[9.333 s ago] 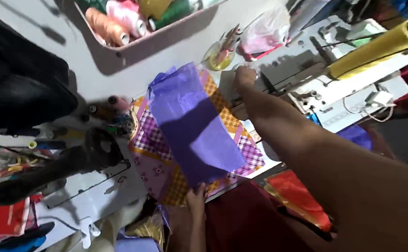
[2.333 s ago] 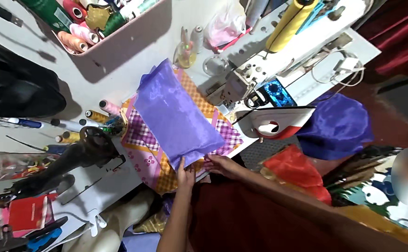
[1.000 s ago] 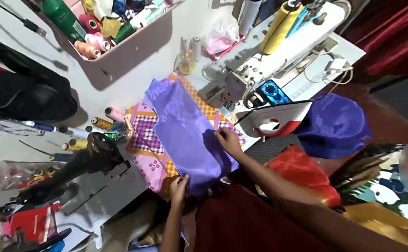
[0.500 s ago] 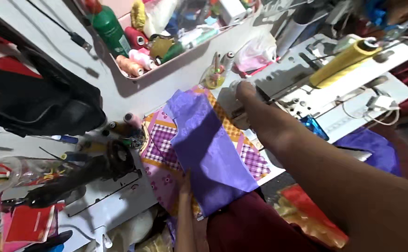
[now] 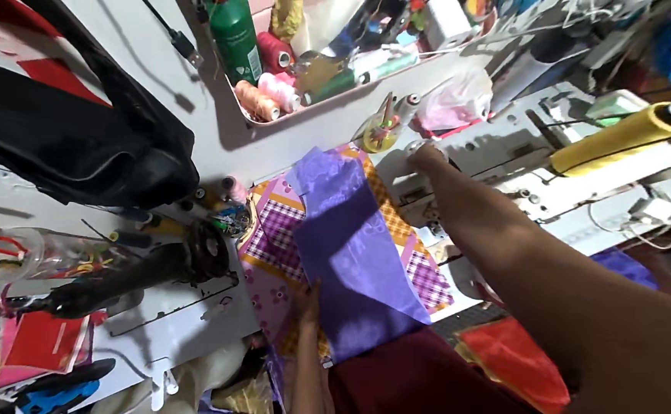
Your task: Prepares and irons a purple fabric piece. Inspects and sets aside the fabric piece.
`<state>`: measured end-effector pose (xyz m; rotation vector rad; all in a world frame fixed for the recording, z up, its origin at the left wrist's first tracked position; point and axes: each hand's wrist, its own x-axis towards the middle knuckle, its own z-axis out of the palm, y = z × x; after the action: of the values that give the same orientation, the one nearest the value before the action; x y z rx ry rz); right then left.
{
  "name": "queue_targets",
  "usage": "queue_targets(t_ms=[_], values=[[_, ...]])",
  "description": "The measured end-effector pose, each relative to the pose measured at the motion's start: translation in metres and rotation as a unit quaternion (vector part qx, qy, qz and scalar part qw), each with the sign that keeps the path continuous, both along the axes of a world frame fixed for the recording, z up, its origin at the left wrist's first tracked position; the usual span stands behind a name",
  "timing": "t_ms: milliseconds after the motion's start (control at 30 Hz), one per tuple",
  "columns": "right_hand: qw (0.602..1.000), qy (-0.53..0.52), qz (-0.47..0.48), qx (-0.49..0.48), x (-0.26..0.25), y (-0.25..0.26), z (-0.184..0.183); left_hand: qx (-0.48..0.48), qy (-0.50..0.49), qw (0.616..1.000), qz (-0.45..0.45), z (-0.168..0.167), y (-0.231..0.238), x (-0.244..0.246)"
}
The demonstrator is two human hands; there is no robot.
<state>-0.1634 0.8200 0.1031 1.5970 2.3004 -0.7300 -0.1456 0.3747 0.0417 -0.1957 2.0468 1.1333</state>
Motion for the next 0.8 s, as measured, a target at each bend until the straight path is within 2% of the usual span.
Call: queue_targets(t_ms=[167,400,533,800], values=[[0.999,-0.026,0.029,-0.038,-0.003,0.008,-0.006,0.002,0.003,1.0,-0.002,0.004,0.002,-0.002],[0.992,-0.077,0.084,-0.053,-0.006,0.001,0.005,-0.01,-0.006,1.0,-0.005,0.007,0.003,-0.002],[0.989,-0.052,0.128,-0.046,-0.001,0.012,-0.009,0.006,0.017,1.0,-0.012,0.0,0.0,-0.001],[0.98,-0.109,0.158,-0.055,-0.007,0.016,-0.006,0.009,-0.002,1.0,-0.007,0.005,0.001,-0.002]])
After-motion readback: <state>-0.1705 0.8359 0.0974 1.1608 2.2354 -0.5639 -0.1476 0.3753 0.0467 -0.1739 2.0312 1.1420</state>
